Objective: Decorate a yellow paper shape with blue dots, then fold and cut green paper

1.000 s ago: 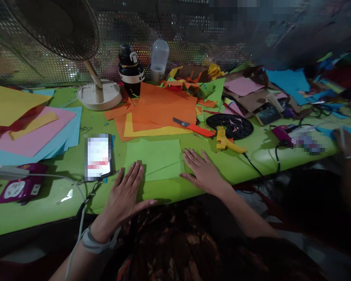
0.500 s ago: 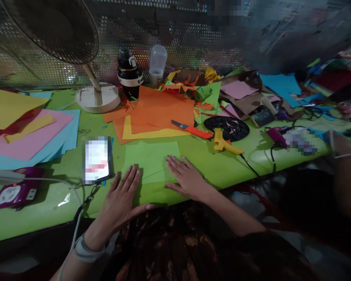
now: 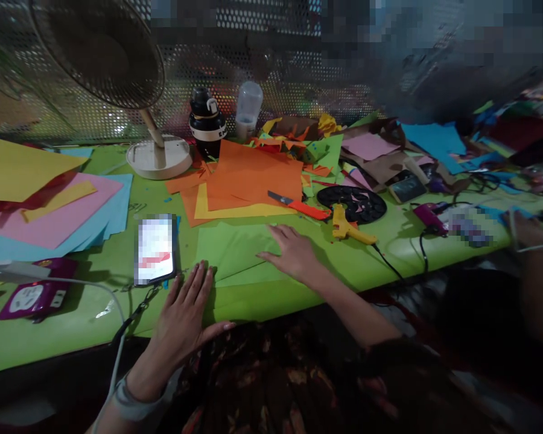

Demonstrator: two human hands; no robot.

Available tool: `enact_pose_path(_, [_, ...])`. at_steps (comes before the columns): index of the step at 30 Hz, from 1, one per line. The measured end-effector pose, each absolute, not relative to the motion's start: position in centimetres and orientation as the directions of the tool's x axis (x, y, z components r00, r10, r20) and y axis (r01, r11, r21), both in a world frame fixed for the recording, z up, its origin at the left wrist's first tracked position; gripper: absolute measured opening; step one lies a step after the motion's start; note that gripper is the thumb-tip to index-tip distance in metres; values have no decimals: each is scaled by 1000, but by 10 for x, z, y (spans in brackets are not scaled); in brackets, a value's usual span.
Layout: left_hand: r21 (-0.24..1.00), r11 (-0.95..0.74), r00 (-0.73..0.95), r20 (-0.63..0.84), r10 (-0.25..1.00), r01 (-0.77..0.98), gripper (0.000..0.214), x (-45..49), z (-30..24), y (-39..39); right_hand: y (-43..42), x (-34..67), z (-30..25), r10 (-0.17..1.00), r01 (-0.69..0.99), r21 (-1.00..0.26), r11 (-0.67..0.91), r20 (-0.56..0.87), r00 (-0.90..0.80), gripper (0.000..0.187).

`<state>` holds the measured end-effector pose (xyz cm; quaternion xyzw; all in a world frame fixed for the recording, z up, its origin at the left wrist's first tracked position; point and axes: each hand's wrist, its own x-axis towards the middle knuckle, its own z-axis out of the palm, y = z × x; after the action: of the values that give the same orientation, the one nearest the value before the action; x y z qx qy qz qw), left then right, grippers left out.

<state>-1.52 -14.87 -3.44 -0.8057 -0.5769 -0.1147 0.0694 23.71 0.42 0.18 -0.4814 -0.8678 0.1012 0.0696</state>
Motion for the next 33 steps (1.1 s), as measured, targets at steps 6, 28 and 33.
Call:
enact_pose_path(6, [16,-312,297,262,918,950,106,-15,-33,-151,16,214,15,866,856,-282,433,-134,-482,84])
enact_pose_path(28, [994,-62,-389,23,921,-89,68,12,-1,-89,-9,246,-6,992,4,-994,113,113,-64,30])
enact_pose_path(33, [925,33,-356,-179,917,-380,28,19,11,-72,-16,243,-3,984,-13,-991,130,131,-120,27])
